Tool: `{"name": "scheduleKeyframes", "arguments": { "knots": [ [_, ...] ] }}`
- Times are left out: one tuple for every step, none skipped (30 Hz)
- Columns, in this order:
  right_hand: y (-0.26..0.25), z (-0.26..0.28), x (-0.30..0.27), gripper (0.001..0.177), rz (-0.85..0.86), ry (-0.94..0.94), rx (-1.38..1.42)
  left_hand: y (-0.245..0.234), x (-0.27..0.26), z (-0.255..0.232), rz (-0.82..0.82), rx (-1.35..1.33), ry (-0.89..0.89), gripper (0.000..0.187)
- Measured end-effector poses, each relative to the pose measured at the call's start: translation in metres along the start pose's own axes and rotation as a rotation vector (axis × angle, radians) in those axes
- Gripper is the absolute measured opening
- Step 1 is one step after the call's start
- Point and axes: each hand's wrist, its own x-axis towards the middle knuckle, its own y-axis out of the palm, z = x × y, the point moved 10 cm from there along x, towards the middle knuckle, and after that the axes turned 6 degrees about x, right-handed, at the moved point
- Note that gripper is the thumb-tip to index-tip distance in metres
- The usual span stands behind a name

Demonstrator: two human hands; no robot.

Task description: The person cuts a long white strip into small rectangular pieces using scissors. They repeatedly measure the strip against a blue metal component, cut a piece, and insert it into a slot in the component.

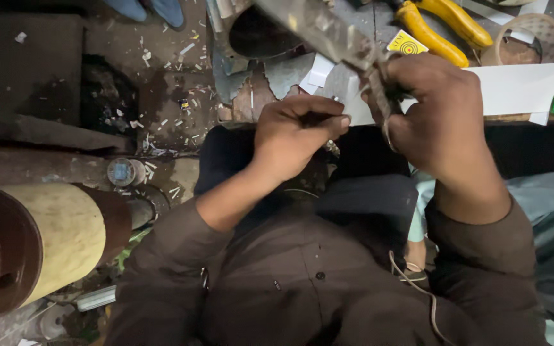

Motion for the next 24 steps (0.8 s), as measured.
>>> {"name": "scheduleKeyframes", "arguments": {
  "knots": [
    [-0.004,-0.001,-0.005,0.026,-0.032,0.007,0.003,0.001,0.002,0.004,-0.018,-0.144,-0.027,0.017],
    [-0.008,-0.003,-0.012,0.027,-0.063,0.014,0.006,0.003,0.004,0.008,-0.037,-0.288,-0.054,0.018],
    [-0.015,-0.013,-0.022,0.021,-0.156,0.083,0.160,0.003,0.007,0.013,-0.060,-0.431,-0.081,0.018],
    [-0.020,-0.023,-0.036,0.020,-0.249,0.151,0.314,0.001,0.009,0.015,-0.077,-0.475,-0.081,0.018],
    [-0.019,-0.033,-0.052,0.020,-0.313,0.208,0.404,-0.003,0.010,0.018,-0.097,-0.518,-0.081,0.019],
    [-0.018,-0.045,-0.070,0.020,-0.384,0.254,0.493,-0.006,0.012,0.021,-0.118,-0.562,-0.081,0.019],
    [-0.012,-0.056,-0.087,0.017,-0.425,0.289,0.519,-0.009,0.013,0.023,-0.133,-0.598,-0.084,0.019],
    [-0.002,-0.068,-0.106,0.017,-0.466,0.326,0.546,-0.012,0.014,0.026,-0.148,-0.635,-0.087,0.020],
    [0.026,-0.079,-0.122,0.020,-0.422,0.346,0.819,-0.014,0.013,0.029,-0.165,-0.669,-0.093,0.020],
    [0.056,-0.088,-0.137,0.024,-0.374,0.366,1.092,-0.017,0.014,0.028,-0.178,-0.666,-0.072,0.022],
    [0.084,-0.092,-0.150,0.030,-0.218,0.385,1.000,-0.018,0.014,0.028,-0.187,-0.663,-0.054,0.024],
    [0.112,-0.096,-0.168,0.026,-0.046,0.438,0.829,-0.019,0.014,0.027,-0.195,-0.660,-0.035,0.026],
    [0.132,-0.101,-0.186,0.032,0.019,0.465,0.664,-0.018,0.015,0.027,-0.199,-0.651,-0.032,0.027],
    [0.147,-0.108,-0.201,0.039,0.084,0.489,0.498,-0.018,0.015,0.026,-0.202,-0.643,-0.029,0.027],
    [0.160,-0.112,-0.213,0.038,0.162,0.507,0.522,-0.016,0.015,0.026,-0.203,-0.635,-0.029,0.028],
    [0.172,-0.113,-0.223,0.039,0.241,0.524,0.546,-0.015,0.013,0.027,-0.211,-0.606,-0.035,0.028],
    [0.183,-0.114,-0.229,0.040,0.317,0.535,0.568,-0.016,0.013,0.026,-0.217,-0.576,-0.035,0.028],
    [0.183,-0.110,-0.226,0.040,0.291,0.485,0.605,-0.017,0.012,0.026,-0.223,-0.547,-0.034,0.027],
    [0.181,-0.105,-0.221,0.040,0.266,0.433,0.642,-0.016,0.011,0.025,-0.222,-0.561,-0.019,0.028],
    [0.179,-0.099,-0.215,0.041,0.241,0.380,0.679,-0.016,0.010,0.024,-0.222,-0.574,-0.003,0.029],
    [0.179,-0.099,-0.209,0.041,0.222,0.383,0.672,-0.017,0.009,0.023,-0.225,-0.587,0.014,0.030],
    [0.180,-0.097,-0.203,0.042,0.203,0.387,0.666,-0.016,0.008,0.025,-0.223,-0.586,0.001,0.032],
    [0.180,-0.095,-0.195,0.042,0.185,0.388,0.661,-0.015,0.007,0.027,-0.224,-0.584,-0.010,0.033],
    [0.181,-0.095,-0.189,0.042,0.170,0.411,0.665,-0.015,0.006,0.029,-0.225,-0.582,-0.021,0.034]
  ]
}}
